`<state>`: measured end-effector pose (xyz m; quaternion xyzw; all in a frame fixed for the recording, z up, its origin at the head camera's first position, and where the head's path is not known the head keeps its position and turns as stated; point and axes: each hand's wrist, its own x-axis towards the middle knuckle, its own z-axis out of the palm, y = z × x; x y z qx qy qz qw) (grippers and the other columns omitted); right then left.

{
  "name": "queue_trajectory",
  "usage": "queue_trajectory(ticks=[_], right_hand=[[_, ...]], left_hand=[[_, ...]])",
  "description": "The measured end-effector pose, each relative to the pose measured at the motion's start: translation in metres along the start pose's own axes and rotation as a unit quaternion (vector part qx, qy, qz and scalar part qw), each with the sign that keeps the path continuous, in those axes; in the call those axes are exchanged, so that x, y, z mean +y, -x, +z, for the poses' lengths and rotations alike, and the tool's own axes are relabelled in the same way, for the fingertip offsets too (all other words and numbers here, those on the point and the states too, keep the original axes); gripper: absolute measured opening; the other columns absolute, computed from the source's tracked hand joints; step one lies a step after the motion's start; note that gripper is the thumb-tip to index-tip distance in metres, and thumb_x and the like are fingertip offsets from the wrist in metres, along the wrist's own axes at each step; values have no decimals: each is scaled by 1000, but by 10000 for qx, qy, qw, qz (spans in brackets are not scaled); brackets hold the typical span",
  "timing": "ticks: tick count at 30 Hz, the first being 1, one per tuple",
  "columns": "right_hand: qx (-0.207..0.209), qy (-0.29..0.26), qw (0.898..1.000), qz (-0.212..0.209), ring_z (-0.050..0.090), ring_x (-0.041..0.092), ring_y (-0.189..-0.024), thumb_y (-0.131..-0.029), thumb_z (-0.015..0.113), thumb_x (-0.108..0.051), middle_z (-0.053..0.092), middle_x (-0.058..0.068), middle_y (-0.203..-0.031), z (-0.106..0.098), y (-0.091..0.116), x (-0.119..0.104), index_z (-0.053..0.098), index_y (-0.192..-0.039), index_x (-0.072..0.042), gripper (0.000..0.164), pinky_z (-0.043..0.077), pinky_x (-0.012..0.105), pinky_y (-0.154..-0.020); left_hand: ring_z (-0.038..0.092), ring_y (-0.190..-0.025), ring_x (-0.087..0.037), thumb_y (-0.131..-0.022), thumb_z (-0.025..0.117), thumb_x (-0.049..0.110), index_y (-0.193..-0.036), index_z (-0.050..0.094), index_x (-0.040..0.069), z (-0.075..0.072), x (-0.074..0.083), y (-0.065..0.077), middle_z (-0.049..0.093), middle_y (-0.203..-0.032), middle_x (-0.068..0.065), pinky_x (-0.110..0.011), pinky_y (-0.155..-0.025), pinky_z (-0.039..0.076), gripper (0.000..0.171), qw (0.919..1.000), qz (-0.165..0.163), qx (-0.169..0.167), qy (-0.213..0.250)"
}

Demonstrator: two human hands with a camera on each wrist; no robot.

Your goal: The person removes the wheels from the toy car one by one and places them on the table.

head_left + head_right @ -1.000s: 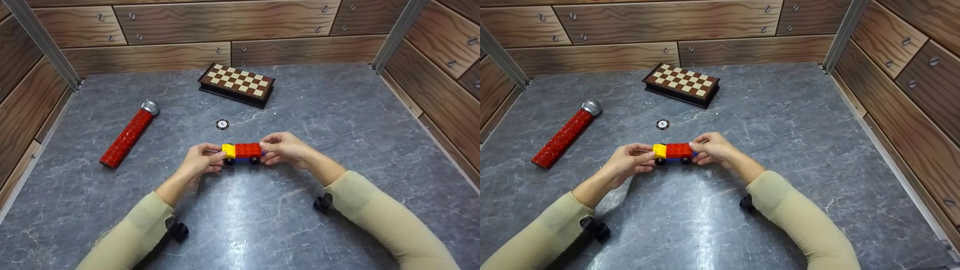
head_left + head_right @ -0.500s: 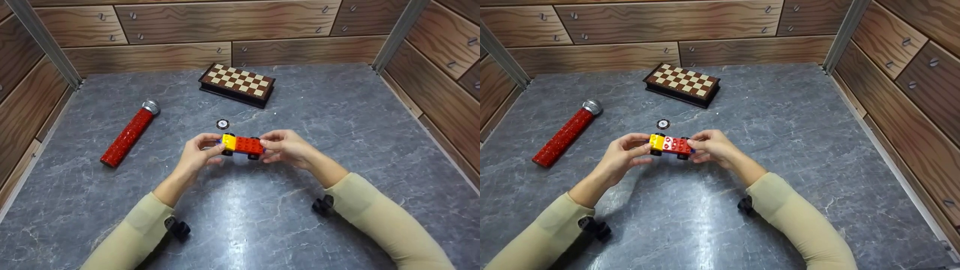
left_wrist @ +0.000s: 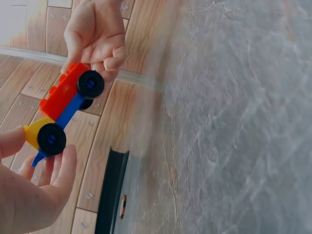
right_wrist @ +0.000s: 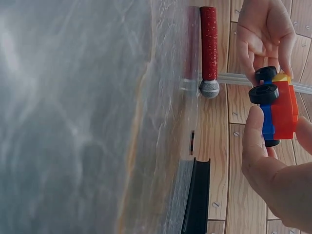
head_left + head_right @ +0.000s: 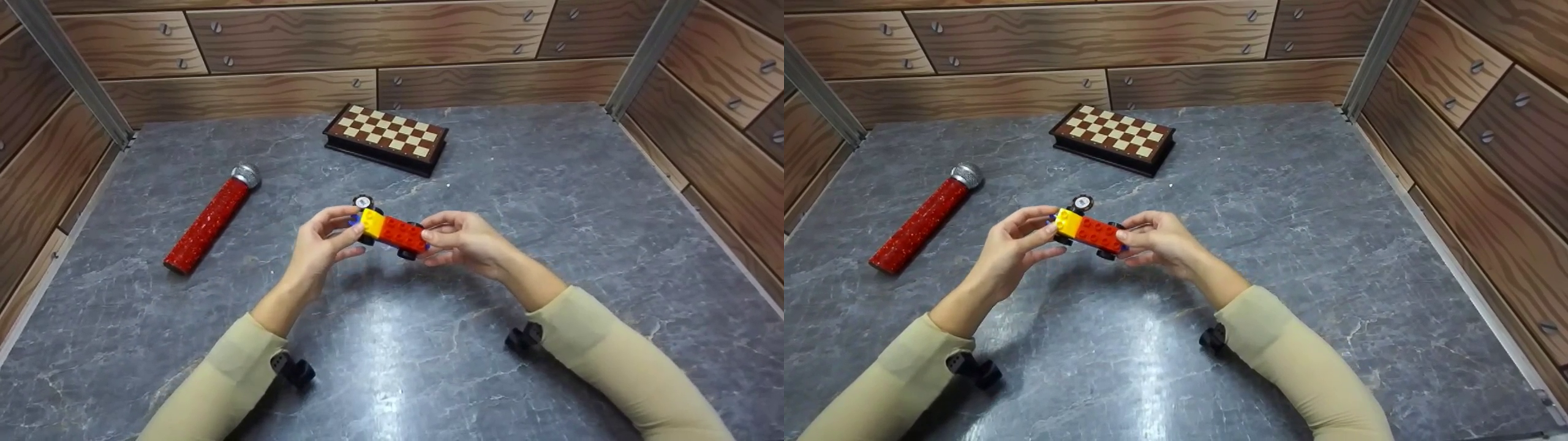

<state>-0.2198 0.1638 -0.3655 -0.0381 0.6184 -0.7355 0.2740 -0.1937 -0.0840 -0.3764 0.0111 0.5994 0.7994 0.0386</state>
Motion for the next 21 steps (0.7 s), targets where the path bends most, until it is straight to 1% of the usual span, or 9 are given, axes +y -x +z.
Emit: queue_trajectory(ticks=[3, 7, 15, 21], right_hand=[[-32, -107, 9999, -12, 63, 38, -88, -83, 68, -4, 60, 21, -105, 2, 0, 1, 48, -116, 6, 39, 46, 52, -87], [-76, -186, 9998, -23, 63, 40, -89, -83, 68, -2, 60, 22, -107, 5, 0, 3, 48, -115, 5, 38, 48, 50, -84], [-158, -314, 9994, 10, 62, 42, -92, -83, 66, 1, 59, 24, -107, 11, -1, 6, 46, -114, 4, 37, 49, 49, -83], [-313, -273, 9991, 50, 57, 47, -100, -83, 66, 2, 58, 24, -108, 14, 0, 9, 43, -116, 4, 41, 48, 50, -85]], left_hand=[[60, -92, -28, -84, 67, 3, -116, 58, 0, 1, 0, 0, 56, -112, -17, -44, -77, 53, 34, 9998, 145, -28, 95], [60, -91, -27, -85, 67, 3, -118, 57, 1, 2, -1, -1, 56, -113, -16, -44, -76, 53, 35, 9993, 246, -33, 280], [59, -90, -27, -82, 68, -1, -119, 56, 2, 5, 0, -2, 56, -111, -18, -46, -76, 53, 39, 9975, 268, 30, 660], [59, -91, -28, -81, 67, -6, -121, 53, -2, 7, 0, -3, 56, -109, -18, -47, -75, 53, 42, 9952, 308, 28, 930]])
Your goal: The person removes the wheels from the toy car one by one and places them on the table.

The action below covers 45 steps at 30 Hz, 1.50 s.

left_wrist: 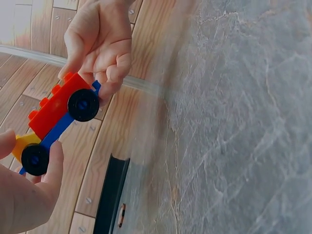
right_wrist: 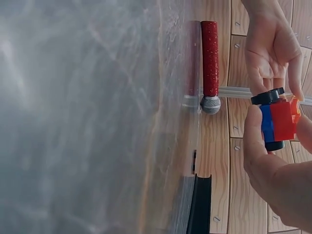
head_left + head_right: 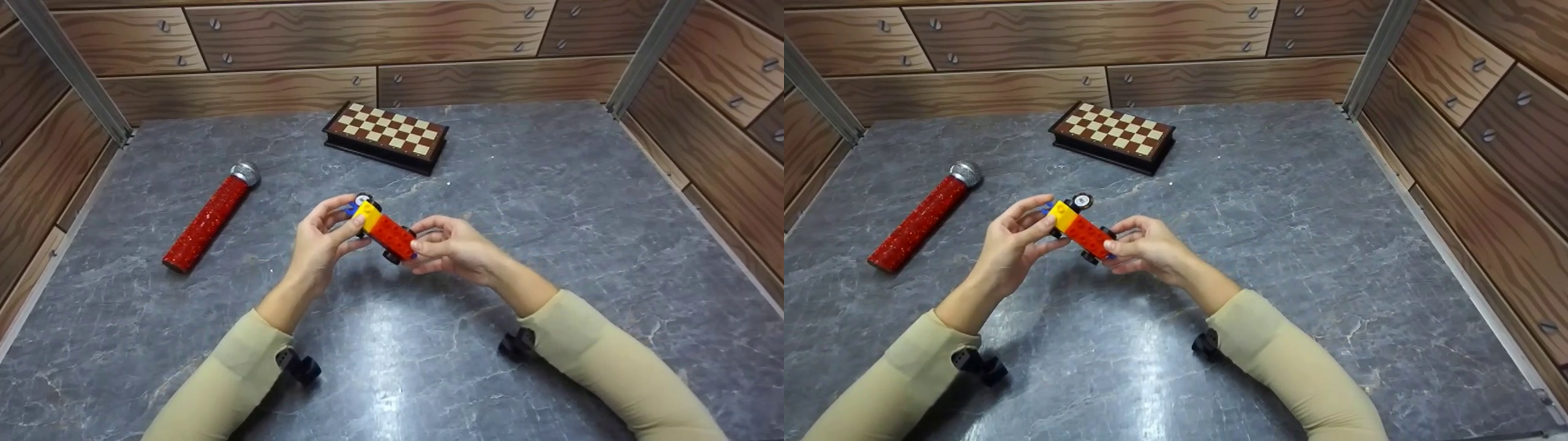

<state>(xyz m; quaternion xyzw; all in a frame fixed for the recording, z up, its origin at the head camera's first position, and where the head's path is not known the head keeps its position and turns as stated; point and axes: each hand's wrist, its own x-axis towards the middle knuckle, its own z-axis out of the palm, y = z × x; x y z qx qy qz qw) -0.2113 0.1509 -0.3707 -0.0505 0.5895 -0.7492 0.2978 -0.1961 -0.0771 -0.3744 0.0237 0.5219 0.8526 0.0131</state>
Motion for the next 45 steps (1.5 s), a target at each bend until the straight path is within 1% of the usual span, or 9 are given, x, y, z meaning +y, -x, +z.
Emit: queue_trajectory(ticks=[3, 7, 10, 16, 21, 26, 33, 39, 45], right_hand=[[-61, 114, 9999, -5, 58, 45, -100, -83, 66, 2, 57, 22, -106, 0, 0, 1, 42, -118, 4, 42, 47, 51, -86], [-84, 281, 9996, -57, 62, 34, -91, -83, 66, 1, 56, 19, -104, 1, -1, 0, 44, -119, 4, 42, 49, 47, -84], [-76, 455, 9989, -86, 61, 27, -89, -82, 67, 1, 55, 19, -105, 2, -1, -1, 46, -121, 5, 44, 51, 44, -83], [-129, 793, 9965, -224, 59, 28, -94, -82, 68, 0, 52, 21, -115, 1, -2, -5, 42, -128, 7, 54, 51, 42, -82], [-414, 1174, 9916, -363, 60, 31, -97, -81, 69, -2, 51, 22, -121, 0, -3, -6, 47, -125, 5, 50, 51, 43, -83], [-707, 1493, 9849, -517, 61, 32, -96, -81, 70, -4, 55, 23, -118, 2, -5, -5, 52, -120, 4, 44, 52, 43, -80], [-765, 1641, 9817, -585, 62, 27, -91, -82, 69, -4, 58, 20, -114, 4, -6, -2, 53, -118, 6, 41, 53, 35, -73], [-716, 1697, 9807, -662, 62, 26, -90, -82, 69, -5, 58, 20, -112, 8, -7, -1, 53, -115, 7, 38, 54, 34, -71], [-601, 1748, 9803, -698, 62, 27, -89, -83, 69, -7, 58, 20, -110, 12, -7, 1, 54, -116, 6, 39, 54, 37, -73]], left_hand=[[59, -94, -28, -81, 67, -6, -122, 52, -4, 0, 1, 0, 56, -110, -19, -46, -76, 53, 44, 10000, 18, -27, -8], [58, -94, -27, -80, 68, -3, -122, 52, -4, 1, 1, 1, 56, -110, -19, -46, -76, 53, 45, 9998, 44, -143, -116], [59, -94, -27, -80, 68, -3, -122, 52, -4, 1, 2, 1, 57, -110, -18, -46, -77, 53, 44, 9994, 79, -293, -161], [62, -91, -28, -81, 67, -4, -119, 53, -6, 2, 4, 2, 59, -109, -19, -44, -76, 53, 41, 9988, 115, -463, -110], [62, -89, -26, -81, 66, -4, -121, 50, -10, 1, 5, 2, 60, -107, -17, -39, -74, 54, 43, 9985, 58, -529, -150], [62, -88, -25, -81, 66, -4, -118, 53, -6, 1, 4, 3, 60, -106, -15, -37, -72, 55, 39, 9980, -80, -588, -206], [62, -88, -24, -83, 65, -2, -119, 53, -7, 1, 3, 3, 60, -108, -16, -35, -71, 55, 39, 9970, -34, -722, -271], [62, -86, -23, -83, 65, -3, -118, 54, -7, 3, -1, 2, 62, -105, -15, -33, -70, 54, 37, 9968, 123, -701, -355], [63, -84, -22, -83, 65, -3, -115, 54, -9, 8, -5, 2, 63, -102, -15, -35, -69, 55, 35, 9979, 323, -420, -383]])
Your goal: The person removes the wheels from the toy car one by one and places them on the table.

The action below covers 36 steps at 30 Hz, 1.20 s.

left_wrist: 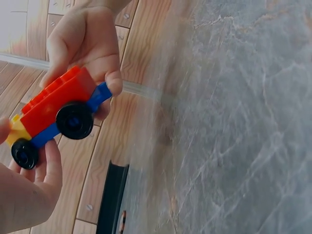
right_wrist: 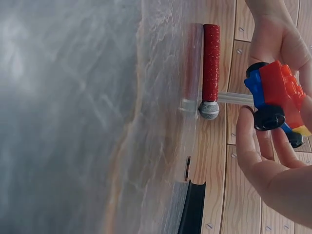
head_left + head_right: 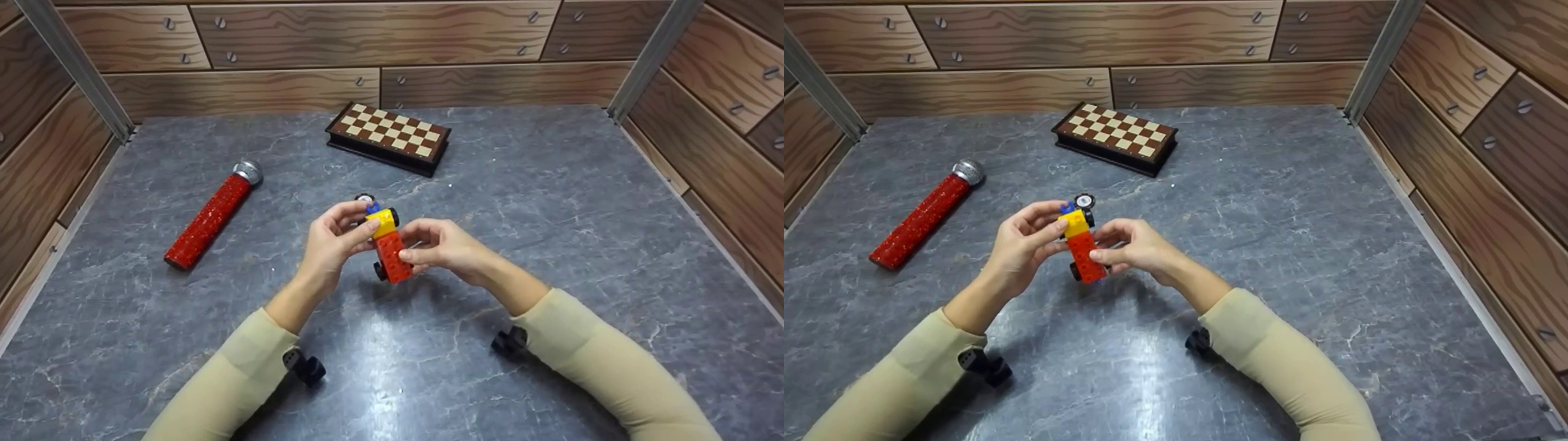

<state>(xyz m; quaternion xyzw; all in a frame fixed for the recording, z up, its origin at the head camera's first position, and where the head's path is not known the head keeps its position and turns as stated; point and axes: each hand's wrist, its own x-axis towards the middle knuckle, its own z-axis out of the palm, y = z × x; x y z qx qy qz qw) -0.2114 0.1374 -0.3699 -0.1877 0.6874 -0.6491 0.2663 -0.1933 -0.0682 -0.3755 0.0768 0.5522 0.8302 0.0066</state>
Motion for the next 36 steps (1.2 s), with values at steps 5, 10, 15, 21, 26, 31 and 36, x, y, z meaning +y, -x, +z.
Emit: queue_trajectory(ticks=[5, 10, 15, 21, 26, 31, 36], right_hand=[[176, -162, 9997, -7, 61, 26, -89, -83, 69, -7, 58, 19, -109, 2, 0, 0, 54, -116, 6, 39, 54, 37, -73], [269, -290, 9992, 10, 61, 26, -88, -83, 70, -9, 57, 20, -108, 4, 1, -1, 54, -115, 5, 39, 54, 37, -73], [364, -291, 9989, 62, 62, 27, -87, -82, 71, -10, 57, 20, -108, 6, 2, -2, 54, -114, 5, 39, 54, 38, -73], [378, -75, 9993, -4, 62, 28, -87, -82, 71, -13, 57, 20, -109, 5, 4, -4, 55, -114, 4, 40, 53, 44, -77], [561, 92, 9983, -126, 61, 27, -93, -84, 69, -15, 58, 19, -113, 1, 7, -7, 55, -117, 4, 40, 52, 43, -79], [931, -222, 9948, -333, 61, 33, -97, -86, 66, -11, 57, 24, -115, -3, 9, -10, 53, -118, 5, 38, 53, 37, -77], [1075, -491, 9912, -596, 61, 36, -95, -86, 67, -11, 60, 19, -110, -5, 9, -11, 53, -118, 4, 39, 53, 37, -76]], left_hand=[[64, -85, -24, -83, 66, -2, -117, 53, -8, 5, -1, 1, 62, -106, -17, -38, -69, 55, 37, 9997, 214, 117, 20], [64, -87, -25, -81, 68, -2, -119, 54, -3, 9, -3, 1, 61, -110, -17, -37, -69, 55, 40, 9994, 309, 124, 37], [64, -88, -26, -80, 70, -1, -120, 55, -1, 10, -3, 1, 60, -110, -17, -37, -68, 55, 42, 9996, 278, 99, 32], [62, -88, -27, -80, 71, 2, -118, 57, 2, 11, 0, 1, 60, -109, -17, -38, -69, 55, 41, 9997, 226, 57, -2], [61, -90, -29, -80, 71, 3, -118, 57, 2, 11, 2, 3, 59, -110, -18, -39, -71, 55, 41, 9997, 234, -29, 3], [61, -90, -29, -80, 71, 4, -119, 58, 2, 11, 3, 4, 59, -111, -18, -40, -73, 54, 41, 9996, 224, -148, -52], [61, -91, -28, -81, 71, 5, -119, 58, 3, 11, 2, 5, 59, -112, -17, -40, -75, 54, 41, 9996, 155, -248, -65]])
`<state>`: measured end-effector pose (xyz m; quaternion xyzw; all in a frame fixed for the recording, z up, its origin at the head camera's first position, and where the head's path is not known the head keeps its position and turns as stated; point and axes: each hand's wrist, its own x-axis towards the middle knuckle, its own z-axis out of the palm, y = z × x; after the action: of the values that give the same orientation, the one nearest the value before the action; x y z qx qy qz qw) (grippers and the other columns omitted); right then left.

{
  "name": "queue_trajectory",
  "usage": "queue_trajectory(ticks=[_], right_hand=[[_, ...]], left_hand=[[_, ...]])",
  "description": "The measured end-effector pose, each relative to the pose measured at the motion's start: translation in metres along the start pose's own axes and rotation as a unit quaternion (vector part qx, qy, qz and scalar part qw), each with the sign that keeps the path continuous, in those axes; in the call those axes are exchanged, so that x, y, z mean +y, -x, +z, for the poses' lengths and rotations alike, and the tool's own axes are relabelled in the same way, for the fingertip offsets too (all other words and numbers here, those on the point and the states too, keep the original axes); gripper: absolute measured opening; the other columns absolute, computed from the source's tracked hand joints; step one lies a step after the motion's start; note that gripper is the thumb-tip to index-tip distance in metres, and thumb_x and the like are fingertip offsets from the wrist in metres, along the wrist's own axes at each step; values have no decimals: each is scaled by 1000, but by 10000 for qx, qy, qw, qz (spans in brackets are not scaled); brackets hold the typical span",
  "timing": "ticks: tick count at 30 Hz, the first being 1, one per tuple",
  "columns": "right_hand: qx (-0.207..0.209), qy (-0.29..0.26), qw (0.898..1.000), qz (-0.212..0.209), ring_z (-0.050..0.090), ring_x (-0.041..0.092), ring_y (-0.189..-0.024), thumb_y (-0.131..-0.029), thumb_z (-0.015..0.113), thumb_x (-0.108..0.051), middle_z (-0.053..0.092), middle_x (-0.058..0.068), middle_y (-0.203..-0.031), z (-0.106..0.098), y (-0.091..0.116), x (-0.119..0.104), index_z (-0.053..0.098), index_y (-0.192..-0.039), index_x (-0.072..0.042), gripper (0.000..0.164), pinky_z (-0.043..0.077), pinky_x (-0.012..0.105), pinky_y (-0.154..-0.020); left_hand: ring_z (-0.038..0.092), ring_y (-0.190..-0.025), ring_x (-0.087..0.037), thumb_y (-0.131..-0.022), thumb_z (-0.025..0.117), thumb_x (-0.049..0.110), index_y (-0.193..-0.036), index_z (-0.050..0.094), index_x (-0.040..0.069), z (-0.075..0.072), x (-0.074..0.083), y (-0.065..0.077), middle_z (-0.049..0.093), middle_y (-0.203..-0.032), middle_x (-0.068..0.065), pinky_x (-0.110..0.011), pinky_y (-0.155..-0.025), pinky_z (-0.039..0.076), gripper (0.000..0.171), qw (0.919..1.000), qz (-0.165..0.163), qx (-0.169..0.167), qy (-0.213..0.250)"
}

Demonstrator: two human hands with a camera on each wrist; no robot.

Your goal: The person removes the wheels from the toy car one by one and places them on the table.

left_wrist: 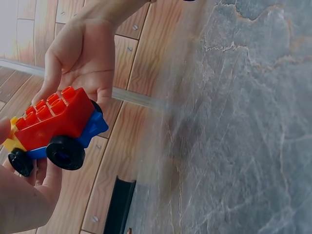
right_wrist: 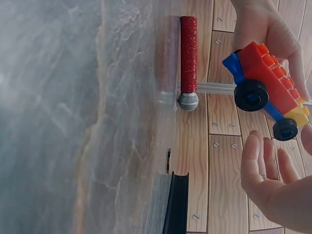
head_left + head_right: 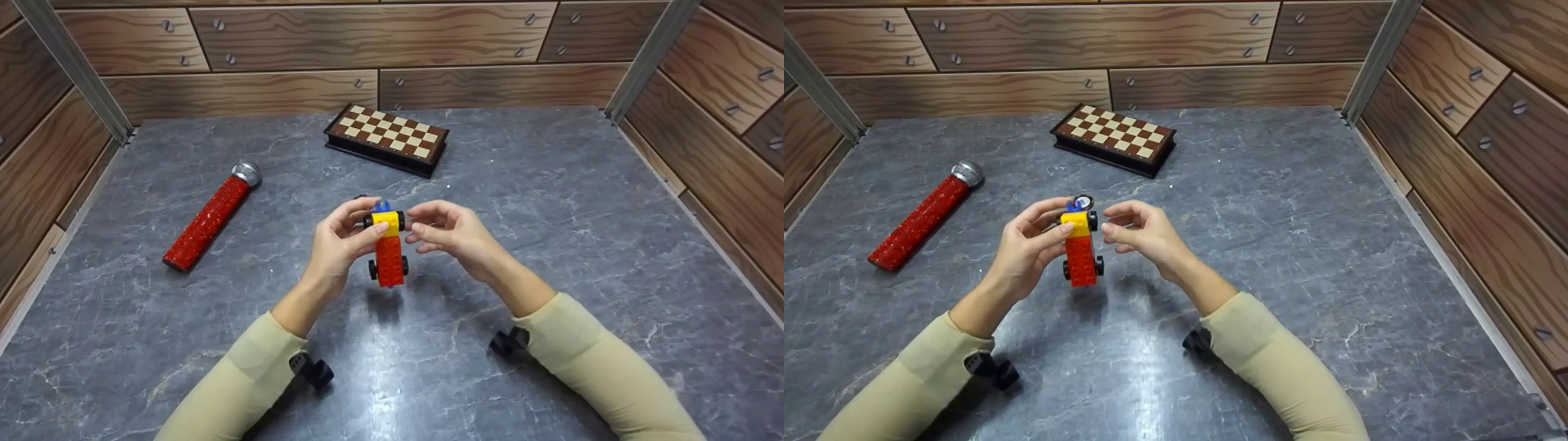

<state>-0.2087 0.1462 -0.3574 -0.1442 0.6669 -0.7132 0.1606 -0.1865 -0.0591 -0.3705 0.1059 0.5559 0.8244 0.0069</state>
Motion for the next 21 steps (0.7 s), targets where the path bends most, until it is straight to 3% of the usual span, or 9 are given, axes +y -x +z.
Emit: queue_trajectory(ticks=[12, 21], right_hand=[[-81, -150, 9998, -128, 61, 34, -87, -85, 67, -5, 58, 21, -113, 3, -2, 0, 53, -120, 5, 39, 54, 37, -75], [45, -194, 9996, -223, 63, 24, -77, -83, 65, 3, 58, 20, -107, 8, -5, 3, 57, -112, 5, 30, 54, 35, -73]], left_hand=[[63, -88, -28, -80, 71, 3, -118, 59, 0, 2, -3, 0, 60, -110, -18, -38, -73, 54, 40, 9998, -90, -183, 24], [64, -88, -26, -81, 70, 4, -121, 57, -1, 0, -5, -1, 59, -112, -18, -37, -72, 55, 42, 9996, -219, -168, 28]])
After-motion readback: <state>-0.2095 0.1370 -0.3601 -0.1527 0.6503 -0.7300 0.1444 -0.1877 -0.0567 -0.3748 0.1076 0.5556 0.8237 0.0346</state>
